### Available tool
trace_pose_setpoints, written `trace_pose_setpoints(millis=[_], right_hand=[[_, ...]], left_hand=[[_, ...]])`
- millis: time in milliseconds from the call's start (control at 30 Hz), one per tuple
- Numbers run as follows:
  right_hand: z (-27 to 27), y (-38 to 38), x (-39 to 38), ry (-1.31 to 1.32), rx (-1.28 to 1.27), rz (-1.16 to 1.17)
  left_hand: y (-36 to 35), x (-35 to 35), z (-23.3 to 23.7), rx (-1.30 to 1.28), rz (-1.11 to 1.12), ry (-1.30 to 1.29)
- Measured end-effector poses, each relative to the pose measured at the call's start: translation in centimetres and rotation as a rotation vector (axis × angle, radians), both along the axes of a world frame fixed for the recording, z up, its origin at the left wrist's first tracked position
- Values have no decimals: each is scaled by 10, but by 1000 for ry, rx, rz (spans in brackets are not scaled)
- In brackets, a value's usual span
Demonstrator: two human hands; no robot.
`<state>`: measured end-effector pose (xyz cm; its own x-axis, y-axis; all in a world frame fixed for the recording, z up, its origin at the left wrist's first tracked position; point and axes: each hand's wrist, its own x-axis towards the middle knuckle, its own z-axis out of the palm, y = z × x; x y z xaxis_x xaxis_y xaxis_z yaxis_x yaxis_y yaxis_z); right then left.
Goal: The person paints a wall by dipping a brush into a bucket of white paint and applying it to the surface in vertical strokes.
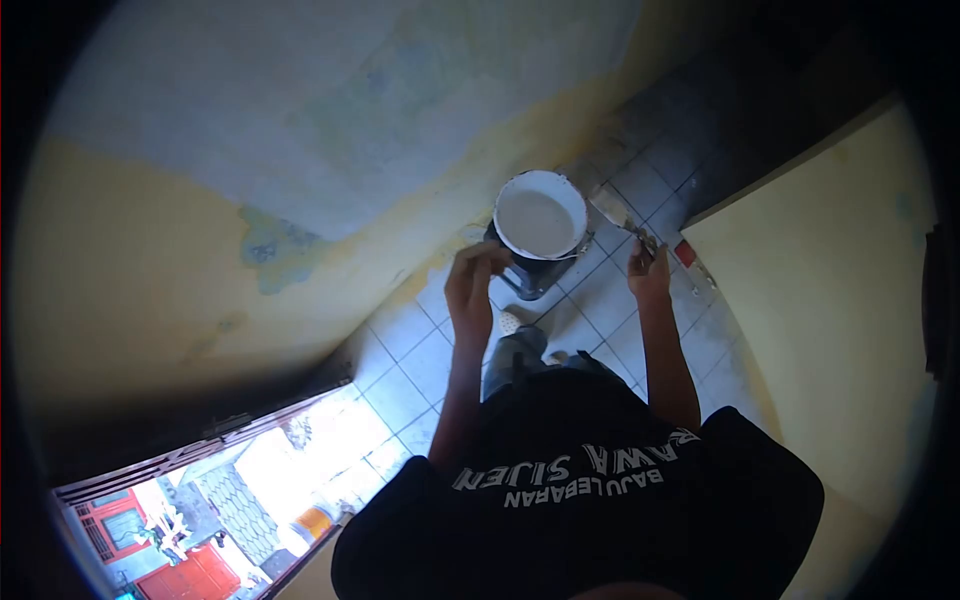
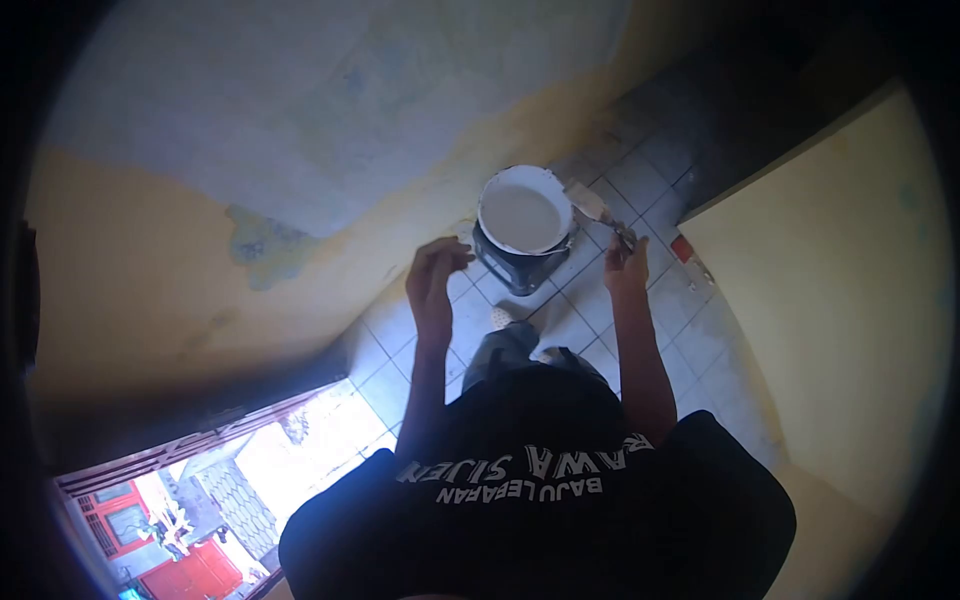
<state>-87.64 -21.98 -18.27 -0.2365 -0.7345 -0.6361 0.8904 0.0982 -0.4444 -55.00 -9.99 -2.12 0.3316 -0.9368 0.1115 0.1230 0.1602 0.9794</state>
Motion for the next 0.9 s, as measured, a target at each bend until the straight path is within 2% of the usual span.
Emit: trace_pose_setpoints(millis=[67, 167, 267, 400, 467, 533, 600, 700, 900], right_hand=[[14, -24, 11, 26, -11, 50], [-1, -76, 30, 101, -130, 80], [19, -106, 72, 319, -172, 142], [-7, -134, 112, 1050, -245, 429], [-36, -144, 117, 1242, -271, 602], [-91, -157, 114, 1397, -378, 745], [-128, -172, 120, 1406, -421, 845], [-170, -178, 121, 1520, -487, 1012], [-214, -188, 129, 1584, -493, 1188]], left_hand=[[-28, 13, 1, -28, 9, -37], [-69, 31, 1, -44, 61, 75], [-88, 46, -14, 9, 116, 54], [-90, 51, -21, 98, 199, 60], [-86, 49, -30, 150, 263, 36], [-81, 40, -28, 198, 364, 38], [-77, 32, -33, 244, 458, 56], [-78, 16, -67, 313, 574, 12], [-104, -28, -113, 305, 540, 147]])
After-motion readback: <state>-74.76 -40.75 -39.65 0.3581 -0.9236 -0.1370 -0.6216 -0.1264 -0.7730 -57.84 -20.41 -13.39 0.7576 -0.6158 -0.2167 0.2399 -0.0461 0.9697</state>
